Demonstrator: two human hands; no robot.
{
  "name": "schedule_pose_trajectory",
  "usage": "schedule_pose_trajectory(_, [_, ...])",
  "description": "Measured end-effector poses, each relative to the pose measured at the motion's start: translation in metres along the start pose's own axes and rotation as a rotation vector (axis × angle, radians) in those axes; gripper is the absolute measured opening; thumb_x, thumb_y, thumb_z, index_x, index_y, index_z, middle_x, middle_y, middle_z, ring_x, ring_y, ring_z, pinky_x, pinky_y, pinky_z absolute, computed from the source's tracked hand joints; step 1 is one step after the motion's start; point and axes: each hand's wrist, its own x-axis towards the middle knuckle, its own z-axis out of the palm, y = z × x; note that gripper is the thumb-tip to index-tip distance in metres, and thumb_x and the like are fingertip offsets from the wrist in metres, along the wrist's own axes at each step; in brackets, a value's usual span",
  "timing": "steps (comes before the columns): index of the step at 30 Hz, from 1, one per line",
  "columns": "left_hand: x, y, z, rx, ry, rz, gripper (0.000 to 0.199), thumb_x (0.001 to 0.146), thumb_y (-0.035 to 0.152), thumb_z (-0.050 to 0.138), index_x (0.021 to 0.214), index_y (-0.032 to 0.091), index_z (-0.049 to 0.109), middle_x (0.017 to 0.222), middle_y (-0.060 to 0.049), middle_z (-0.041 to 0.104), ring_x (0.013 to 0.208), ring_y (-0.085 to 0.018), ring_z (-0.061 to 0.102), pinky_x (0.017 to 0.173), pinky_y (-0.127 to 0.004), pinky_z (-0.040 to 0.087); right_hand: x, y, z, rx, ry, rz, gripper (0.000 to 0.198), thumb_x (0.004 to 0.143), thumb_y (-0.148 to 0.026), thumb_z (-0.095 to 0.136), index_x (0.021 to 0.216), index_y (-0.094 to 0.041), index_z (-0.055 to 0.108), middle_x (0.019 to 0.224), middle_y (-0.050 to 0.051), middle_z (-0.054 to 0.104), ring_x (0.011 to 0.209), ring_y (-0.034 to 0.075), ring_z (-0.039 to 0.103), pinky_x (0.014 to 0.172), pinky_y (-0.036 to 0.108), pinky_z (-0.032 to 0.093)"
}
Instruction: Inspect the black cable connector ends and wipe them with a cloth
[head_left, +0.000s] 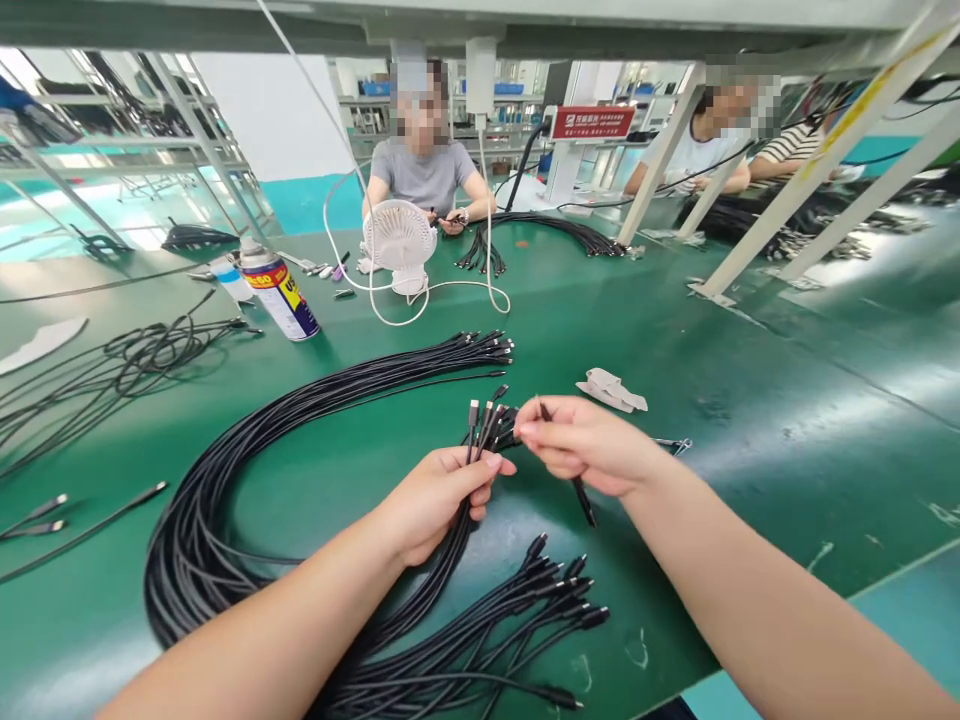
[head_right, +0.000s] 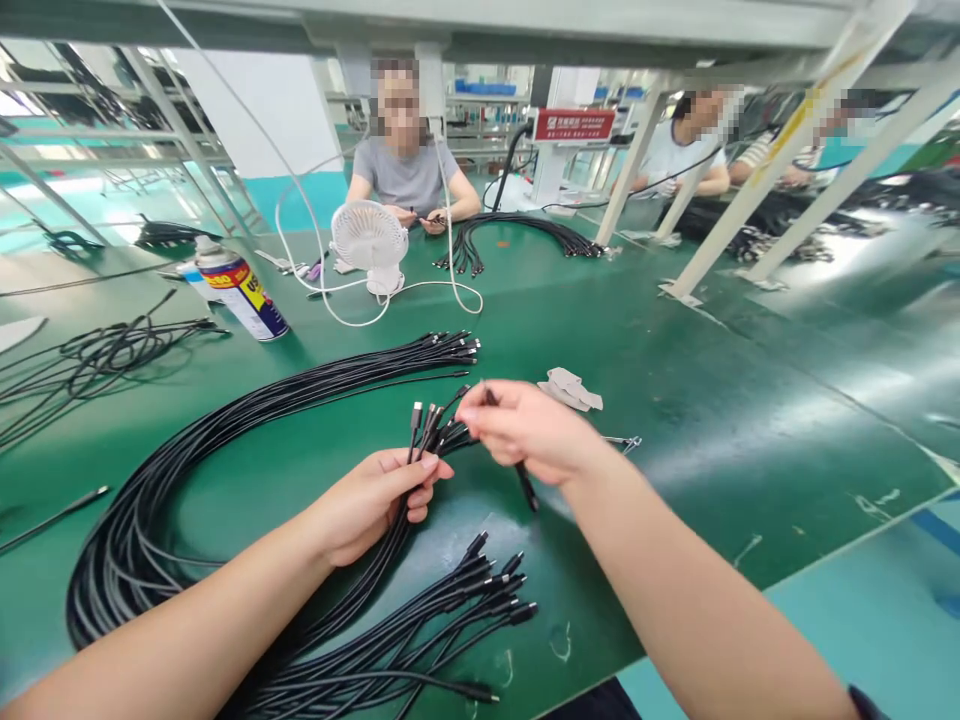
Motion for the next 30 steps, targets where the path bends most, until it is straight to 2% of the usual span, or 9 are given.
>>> schedule_pose_trajectory(2, [-0.002,0.002,0.003,-0.011,0.044,0.022,0.030,0.069,0.038,0.078,0.078,0.011,0.070,0.059,0.004,0.043,0.053,-0.007,0.034,0.050,-0.023,0.026,0.005,0.012,0.009,0.028,-0.004,0.066,0.027,0.076,-0.036,0.073,0.079,-0.015,0.057,0.063,-0.005,0.052,0.037,-0.001,0.028,0.035,0.016,0.015])
schedule_pose_trajectory(4, [-0.003,0.004,0.004,-0.014,0.073,0.032,0.027,0.069,0.036,0.078,0.077,0.011,0.069,0.060,0.004,0.045,0.054,-0.007,0.034,0.050,-0.023,0.026,0.008,0.019,0.018,0.054,-0.001,0.108,0.033,0.072,-0.040,0.076,0.078,-0.014,0.056,0.065,-0.004,0.055,0.036,-0.002,0.029,0.035,0.016,0.012])
schedule_pose_trajectory(9, [-0.003,0.005,0.004,0.006,0.077,0.033,0.025,0.070,0.035,0.077,0.075,0.013,0.068,0.061,0.003,0.047,0.054,-0.006,0.034,0.051,-0.023,0.027,0.006,0.020,0.024,0.119,0.024,0.108,0.034,0.069,-0.039,0.078,0.077,-0.014,0.056,0.064,-0.005,0.056,0.036,-0.002,0.032,0.036,0.016,0.016])
schedule_pose_trajectory(17, [-0.005,0.010,0.006,0.001,0.033,0.029,0.022,0.069,0.031,0.079,0.072,0.013,0.067,0.058,0.005,0.049,0.053,-0.006,0.035,0.052,-0.024,0.027,0.004,0.020,0.022,0.145,-0.039,0.121,0.034,0.071,-0.037,0.079,0.079,-0.016,0.054,0.065,-0.004,0.059,0.036,-0.001,0.035,0.036,0.016,0.018])
schedule_pose_trajectory(25, [-0.007,0.011,0.005,0.010,-0.021,0.008,0.018,0.073,0.029,0.075,0.074,0.014,0.066,0.070,0.001,0.058,0.054,-0.006,0.038,0.053,-0.023,0.029,0.002,0.017,0.017,0.157,-0.086,0.079,0.021,0.080,-0.031,0.070,0.082,-0.012,0.061,0.066,-0.002,0.062,0.037,-0.001,0.038,0.037,0.016,0.019])
schedule_pose_trajectory(30, [-0.007,0.012,0.007,0.018,0.003,-0.003,0.020,0.073,0.031,0.074,0.073,0.014,0.064,0.060,0.003,0.049,0.053,-0.007,0.037,0.052,-0.023,0.030,0.003,0.015,0.017,0.084,-0.030,0.083,0.023,0.079,-0.032,0.069,0.071,-0.013,0.058,0.058,-0.002,0.062,0.034,0.000,0.037,0.035,0.016,0.018])
